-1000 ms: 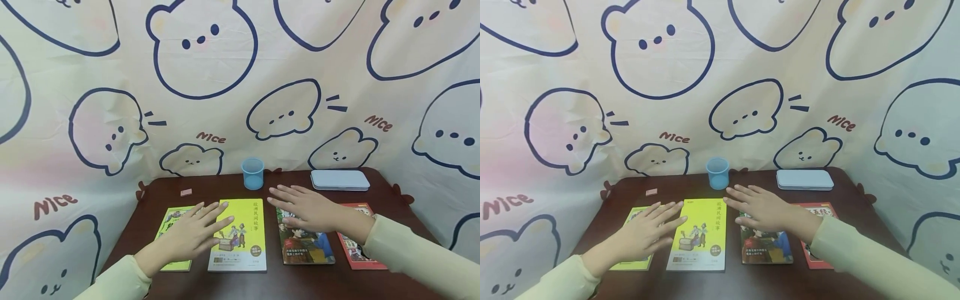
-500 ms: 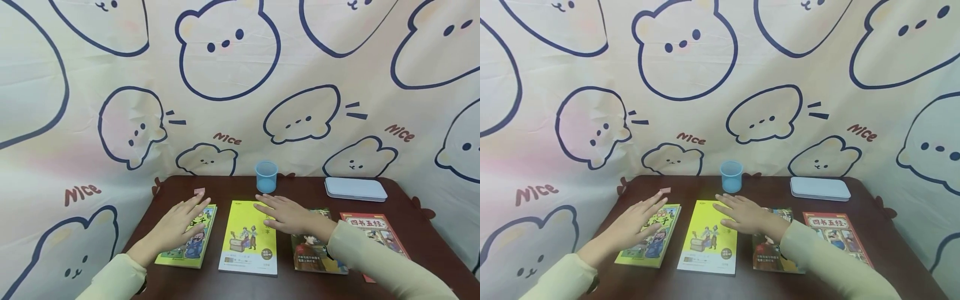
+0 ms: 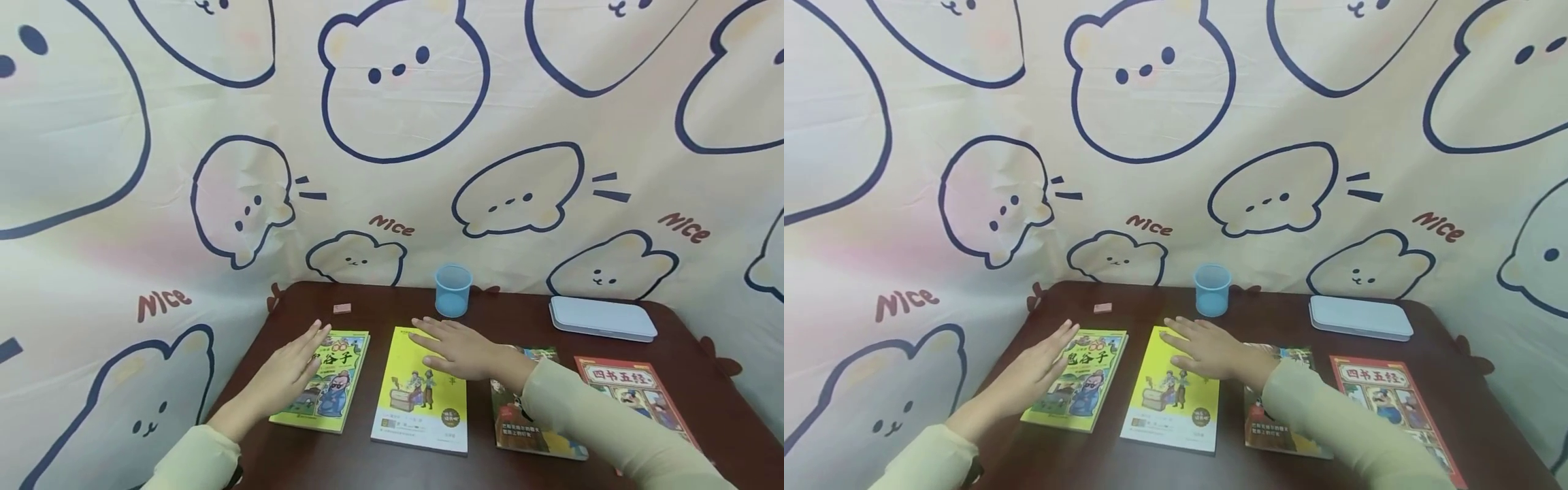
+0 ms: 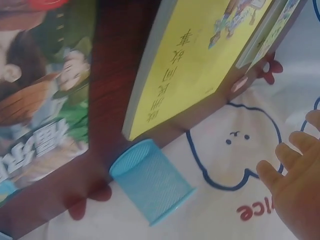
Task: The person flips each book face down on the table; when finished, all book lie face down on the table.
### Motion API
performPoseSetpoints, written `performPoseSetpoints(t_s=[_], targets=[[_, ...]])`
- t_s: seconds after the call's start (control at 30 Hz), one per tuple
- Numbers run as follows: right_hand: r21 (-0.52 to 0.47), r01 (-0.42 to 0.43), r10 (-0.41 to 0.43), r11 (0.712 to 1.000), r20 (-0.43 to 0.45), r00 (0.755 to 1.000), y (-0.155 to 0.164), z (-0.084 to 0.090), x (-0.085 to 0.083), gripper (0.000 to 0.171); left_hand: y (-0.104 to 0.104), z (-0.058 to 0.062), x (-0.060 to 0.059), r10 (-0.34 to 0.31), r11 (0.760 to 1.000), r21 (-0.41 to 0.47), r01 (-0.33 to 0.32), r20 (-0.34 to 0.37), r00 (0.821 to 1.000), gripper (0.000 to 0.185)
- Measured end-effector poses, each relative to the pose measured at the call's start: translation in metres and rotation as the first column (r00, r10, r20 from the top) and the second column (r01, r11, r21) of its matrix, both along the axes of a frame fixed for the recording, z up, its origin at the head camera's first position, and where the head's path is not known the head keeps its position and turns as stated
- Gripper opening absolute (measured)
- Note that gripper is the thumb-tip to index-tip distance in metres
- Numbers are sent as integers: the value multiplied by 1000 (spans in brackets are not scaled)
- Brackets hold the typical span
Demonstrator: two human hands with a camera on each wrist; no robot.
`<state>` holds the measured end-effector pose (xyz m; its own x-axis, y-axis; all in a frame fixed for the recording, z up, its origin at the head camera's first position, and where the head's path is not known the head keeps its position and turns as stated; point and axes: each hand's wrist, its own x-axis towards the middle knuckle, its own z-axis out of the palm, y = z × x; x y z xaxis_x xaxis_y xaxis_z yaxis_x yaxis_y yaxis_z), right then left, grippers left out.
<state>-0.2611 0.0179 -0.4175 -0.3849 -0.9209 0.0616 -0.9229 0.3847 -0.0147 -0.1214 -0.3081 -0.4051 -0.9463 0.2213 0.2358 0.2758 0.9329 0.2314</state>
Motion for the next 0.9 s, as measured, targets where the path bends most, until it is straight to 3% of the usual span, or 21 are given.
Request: performPoseSetpoints(t_s=[0.3, 0.47, 0.57, 0.67, 0.77, 0.9], targets=[[16, -19, 18, 1000, 20, 1000, -21, -14, 5, 52, -5, -17, 8, 15, 998, 53, -15, -6, 1000, 52], [13, -26, 25, 1000, 41, 999, -30, -22, 2, 50, -3, -20, 8, 45, 979, 192, -71, 138, 989, 52], [24, -35, 33, 999, 74, 997, -39, -25, 3, 51, -2, -22, 10, 66, 951, 276, -137, 252, 966, 53], [22, -57, 54, 998, 112, 992, -50, -27, 6, 50, -3, -27, 11, 99, 930, 306, -205, 329, 939, 55], [21, -82, 78, 996, 129, 988, -60, -27, 7, 50, -7, -32, 12, 116, 918, 315, -242, 370, 922, 55], [44, -115, 110, 992, 99, 989, -69, -29, 5, 53, -15, -38, 10, 119, 913, 333, -235, 333, 935, 52]])
